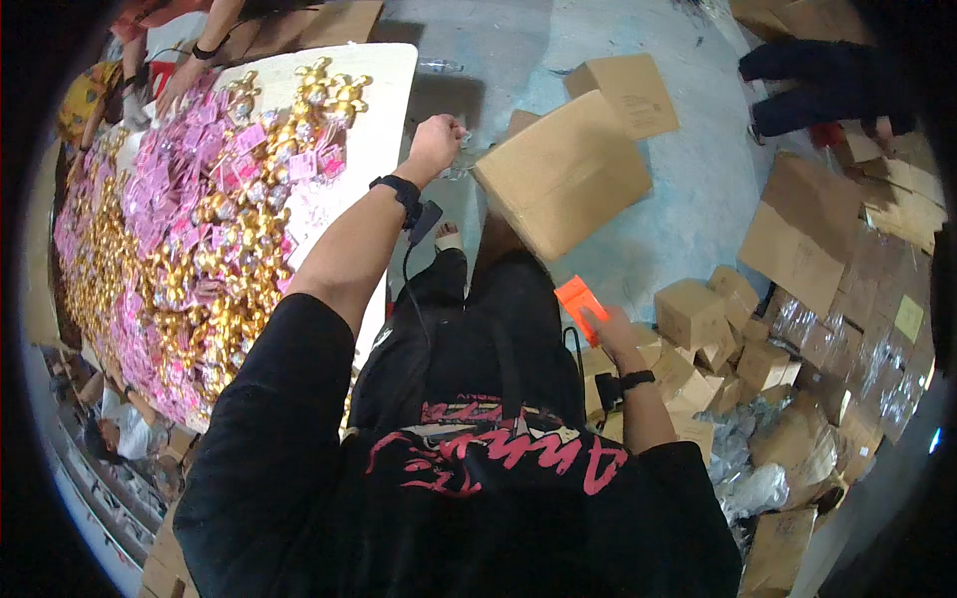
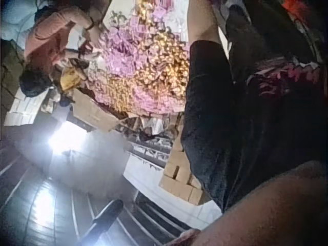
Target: The recorder is sorting gold-colored items and packing them into cardboard boxes.
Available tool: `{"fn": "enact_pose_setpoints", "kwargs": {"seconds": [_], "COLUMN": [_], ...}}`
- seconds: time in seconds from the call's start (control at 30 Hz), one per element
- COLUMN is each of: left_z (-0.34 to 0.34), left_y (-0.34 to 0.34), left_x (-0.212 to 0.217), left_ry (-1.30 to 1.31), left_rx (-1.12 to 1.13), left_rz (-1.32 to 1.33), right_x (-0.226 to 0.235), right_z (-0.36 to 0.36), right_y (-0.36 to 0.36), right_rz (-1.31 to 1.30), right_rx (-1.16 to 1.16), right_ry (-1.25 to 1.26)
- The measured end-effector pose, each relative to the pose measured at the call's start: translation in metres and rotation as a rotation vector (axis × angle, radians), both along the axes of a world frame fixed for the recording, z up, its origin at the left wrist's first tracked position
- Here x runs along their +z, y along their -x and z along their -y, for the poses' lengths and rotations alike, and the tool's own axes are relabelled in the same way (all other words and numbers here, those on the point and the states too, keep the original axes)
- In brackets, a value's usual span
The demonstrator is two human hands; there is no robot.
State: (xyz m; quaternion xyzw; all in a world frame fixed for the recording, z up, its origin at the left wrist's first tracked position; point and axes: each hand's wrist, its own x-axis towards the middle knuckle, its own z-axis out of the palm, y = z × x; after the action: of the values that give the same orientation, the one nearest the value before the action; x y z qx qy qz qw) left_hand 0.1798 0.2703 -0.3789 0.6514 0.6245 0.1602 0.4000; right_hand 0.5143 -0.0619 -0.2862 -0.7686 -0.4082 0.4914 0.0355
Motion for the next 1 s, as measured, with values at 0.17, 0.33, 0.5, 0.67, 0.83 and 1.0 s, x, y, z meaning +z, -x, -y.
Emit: {"fn": "enact_pose_setpoints", "kwargs": {"seconds": [0.17, 0.33, 0.5, 0.67, 0.83, 1.0], "left_z": [-0.002, 0.000, -0.032, 0.014, 0.107, 0.189], "left_y": [-0.028, -0.001, -0.012, -0.046, -0.080, -0.075], "left_x": [-0.055, -0.115, -0.091, -0.058, -0.014, -0.048], "left_ry": [-0.045, 0.265, 0.029, -0.110, 0.182, 0.248], "left_rx": [-0.030, 0.005, 0.164, 0.300, 0.475, 0.492], "left_rz": [-0.104, -0.172, -0.025, 0.036, 0.289, 0.369], "right_x": [-0.061, -0.174, -0.164, -0.098, -0.123, -0.117], "right_z": [-0.019, -0.042, -0.089, -0.148, -0.148, -0.151], "right_y": [0.009, 0.015, 0.040, 0.136, 0.158, 0.150], "right_rz": [0.158, -0.307, 0.120, 0.113, 0.057, -0.011], "right_rx": [0.079, -0.395, 0.382, 0.726, 0.722, 0.672], "right_ry": [0.160, 0.274, 0.326, 0.459, 0.371, 0.379]}}
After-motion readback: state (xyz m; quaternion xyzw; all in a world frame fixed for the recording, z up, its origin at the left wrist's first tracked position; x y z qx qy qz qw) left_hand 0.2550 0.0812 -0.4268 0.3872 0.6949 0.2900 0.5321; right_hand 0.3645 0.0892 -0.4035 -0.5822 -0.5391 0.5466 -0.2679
